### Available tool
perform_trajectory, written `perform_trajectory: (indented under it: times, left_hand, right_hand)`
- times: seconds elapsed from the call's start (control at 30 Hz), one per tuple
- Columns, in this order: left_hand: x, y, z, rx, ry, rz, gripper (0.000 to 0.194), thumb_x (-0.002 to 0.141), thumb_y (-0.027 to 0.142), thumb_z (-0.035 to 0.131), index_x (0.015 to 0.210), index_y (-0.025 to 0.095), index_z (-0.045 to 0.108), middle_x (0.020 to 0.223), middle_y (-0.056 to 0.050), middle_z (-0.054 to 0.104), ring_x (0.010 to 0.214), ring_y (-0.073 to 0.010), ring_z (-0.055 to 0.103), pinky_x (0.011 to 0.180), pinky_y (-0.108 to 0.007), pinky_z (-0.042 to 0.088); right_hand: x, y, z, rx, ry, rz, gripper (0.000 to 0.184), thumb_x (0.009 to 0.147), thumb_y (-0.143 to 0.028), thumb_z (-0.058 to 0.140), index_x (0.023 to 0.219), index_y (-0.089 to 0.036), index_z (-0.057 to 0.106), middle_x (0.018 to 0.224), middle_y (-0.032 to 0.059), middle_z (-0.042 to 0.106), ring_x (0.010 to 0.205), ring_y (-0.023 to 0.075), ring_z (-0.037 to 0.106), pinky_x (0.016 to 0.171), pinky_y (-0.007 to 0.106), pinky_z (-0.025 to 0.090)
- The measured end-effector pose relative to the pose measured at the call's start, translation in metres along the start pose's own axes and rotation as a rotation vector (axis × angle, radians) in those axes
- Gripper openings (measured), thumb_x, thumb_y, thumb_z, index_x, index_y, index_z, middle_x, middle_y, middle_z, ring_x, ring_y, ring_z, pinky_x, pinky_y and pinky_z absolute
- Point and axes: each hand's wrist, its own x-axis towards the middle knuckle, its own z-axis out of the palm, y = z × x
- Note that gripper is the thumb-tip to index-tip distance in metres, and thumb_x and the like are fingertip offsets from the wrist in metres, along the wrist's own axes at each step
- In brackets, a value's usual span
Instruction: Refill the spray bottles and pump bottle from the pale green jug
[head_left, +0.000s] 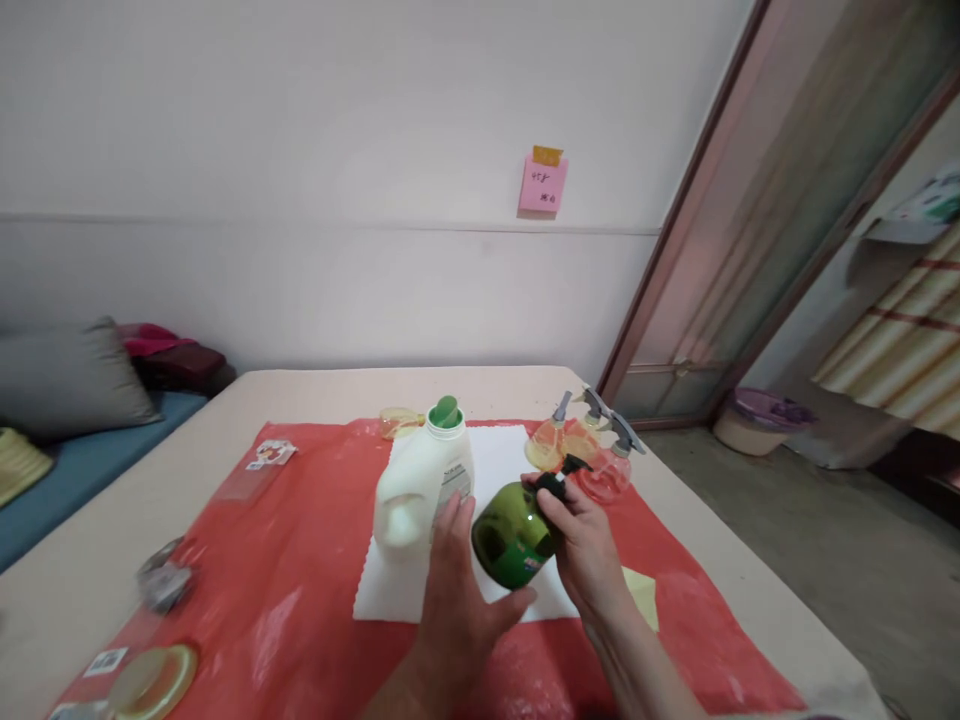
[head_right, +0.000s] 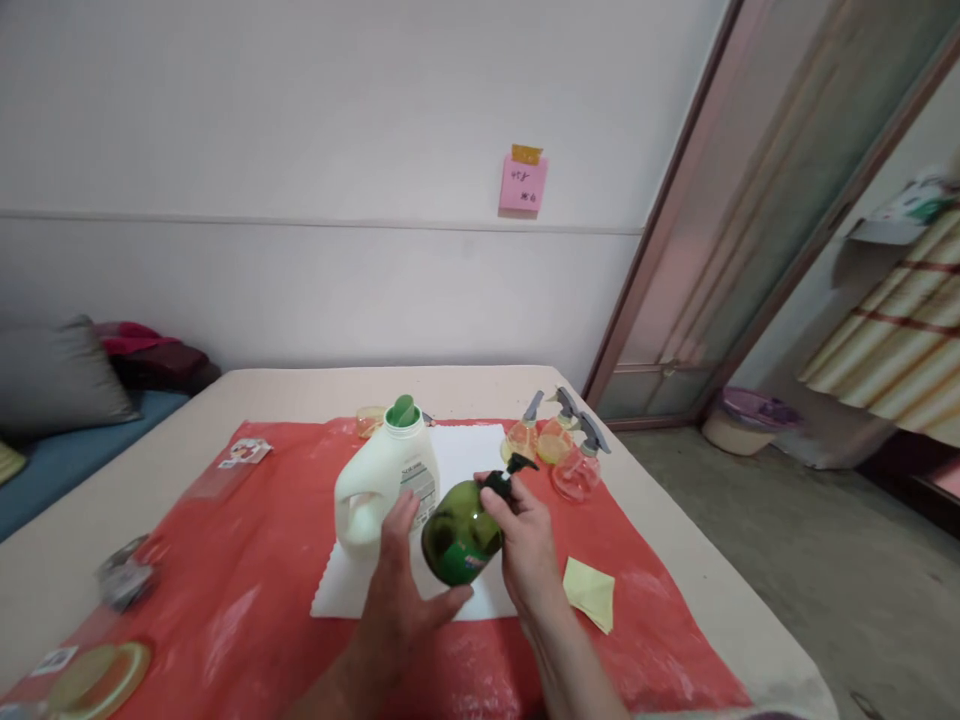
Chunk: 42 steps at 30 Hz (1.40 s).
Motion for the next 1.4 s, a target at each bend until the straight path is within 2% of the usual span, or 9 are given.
perform_trajectory:
  times: [0.27, 0.43, 0.7, 0.8, 0.87, 1.0, 1.13, 1.23, 1.4]
  left_hand:
    - [0.004, -0.009, -0.002, -0.151, -0.196, -0.283, 0.091, 0.050, 0.018, 0.094, 0.132, 0.025, 0.056, 0.130, -0.011, 0.066, 0.120, -0.0358, 0.061, 0.105, -0.046, 0.047]
    - [0.010, 0.009, 0.002, -0.720, -0.550, -0.550, 0.081, 0.051, 0.036, 0.095, 0.125, 0.021, 0.066, 0.113, -0.009, 0.074, 0.104, -0.0318, 0.068, 0.087, -0.038, 0.052]
    - [-0.009, -0.006, -0.004, -1.123, -0.489, -1.095, 0.073, 0.079, 0.077, 0.062, 0.114, 0.014, 0.074, 0.108, -0.015, 0.076, 0.092, -0.0288, 0.071, 0.081, -0.042, 0.055]
    - [-0.009, -0.015, -0.005, -0.903, -0.320, -0.846, 0.082, 0.073, 0.070, 0.076, 0.140, 0.027, 0.057, 0.139, -0.014, 0.064, 0.123, -0.0370, 0.062, 0.094, -0.052, 0.053]
    - [-0.010, -0.019, -0.001, -0.741, -0.182, -0.603, 0.114, 0.050, 0.041, 0.099, 0.149, 0.038, 0.042, 0.152, -0.009, 0.053, 0.136, -0.0366, 0.053, 0.104, -0.048, 0.050]
    - [-0.012, -0.020, 0.005, -0.626, -0.070, -0.422, 0.125, 0.042, 0.017, 0.099, 0.148, 0.039, 0.038, 0.147, -0.006, 0.056, 0.128, -0.0315, 0.059, 0.103, -0.038, 0.051]
    - [-0.010, -0.011, -0.002, -0.914, -0.327, -0.872, 0.071, 0.070, 0.057, 0.083, 0.127, 0.019, 0.065, 0.113, -0.013, 0.075, 0.086, -0.0267, 0.073, 0.067, -0.032, 0.057]
    - [-0.007, -0.007, -0.008, -1.057, -0.413, -1.176, 0.075, 0.076, 0.074, 0.067, 0.105, 0.005, 0.075, 0.089, -0.017, 0.078, 0.064, -0.0211, 0.071, 0.053, -0.025, 0.049]
    - [0.004, -0.006, -0.017, -1.018, -0.353, -1.168, 0.073, 0.082, 0.073, 0.058, 0.098, 0.004, 0.078, 0.080, -0.017, 0.078, 0.056, -0.0195, 0.069, 0.046, -0.022, 0.044]
  right_hand:
    - [-0.021, -0.014, 0.005, 0.058, -0.195, 0.061, 0.040, 0.064, -0.045, 0.091, 0.096, -0.023, 0.082, 0.096, 0.0068, 0.079, 0.086, 0.0226, 0.068, 0.078, 0.032, 0.054]
    - [-0.018, -0.023, -0.002, 0.270, -0.372, 0.177, 0.035, 0.062, -0.046, 0.091, 0.085, -0.022, 0.080, 0.099, 0.0114, 0.080, 0.078, 0.0250, 0.071, 0.069, 0.034, 0.054]
    - [-0.020, -0.026, 0.008, 0.351, -0.353, 0.126, 0.037, 0.062, -0.048, 0.091, 0.086, -0.022, 0.080, 0.107, 0.0131, 0.079, 0.095, 0.0308, 0.071, 0.087, 0.043, 0.055]
    - [-0.019, -0.024, 0.014, 0.332, -0.187, 0.108, 0.034, 0.064, -0.048, 0.091, 0.086, -0.024, 0.081, 0.104, 0.0113, 0.079, 0.098, 0.0305, 0.071, 0.091, 0.045, 0.055]
    - [-0.020, -0.024, 0.018, 0.329, -0.126, 0.107, 0.036, 0.064, -0.048, 0.091, 0.089, -0.024, 0.081, 0.104, 0.0108, 0.079, 0.097, 0.0302, 0.071, 0.092, 0.046, 0.055]
    - [-0.022, -0.027, 0.020, 0.330, -0.132, 0.104, 0.037, 0.063, -0.048, 0.091, 0.089, -0.023, 0.081, 0.108, 0.0115, 0.079, 0.100, 0.0312, 0.070, 0.093, 0.047, 0.055]
    - [-0.021, -0.031, 0.012, 0.324, -0.214, 0.079, 0.039, 0.061, -0.050, 0.092, 0.088, -0.024, 0.080, 0.111, 0.0130, 0.078, 0.108, 0.0347, 0.068, 0.097, 0.050, 0.052]
    - [-0.016, -0.035, 0.003, 0.344, -0.229, 0.003, 0.041, 0.063, -0.053, 0.091, 0.090, -0.025, 0.080, 0.111, 0.0129, 0.078, 0.116, 0.0363, 0.066, 0.103, 0.054, 0.048]
    - [-0.002, -0.042, -0.012, 0.429, -0.098, -0.097, 0.035, 0.068, -0.057, 0.088, 0.091, -0.032, 0.079, 0.111, 0.0074, 0.076, 0.124, 0.0326, 0.062, 0.110, 0.056, 0.043]
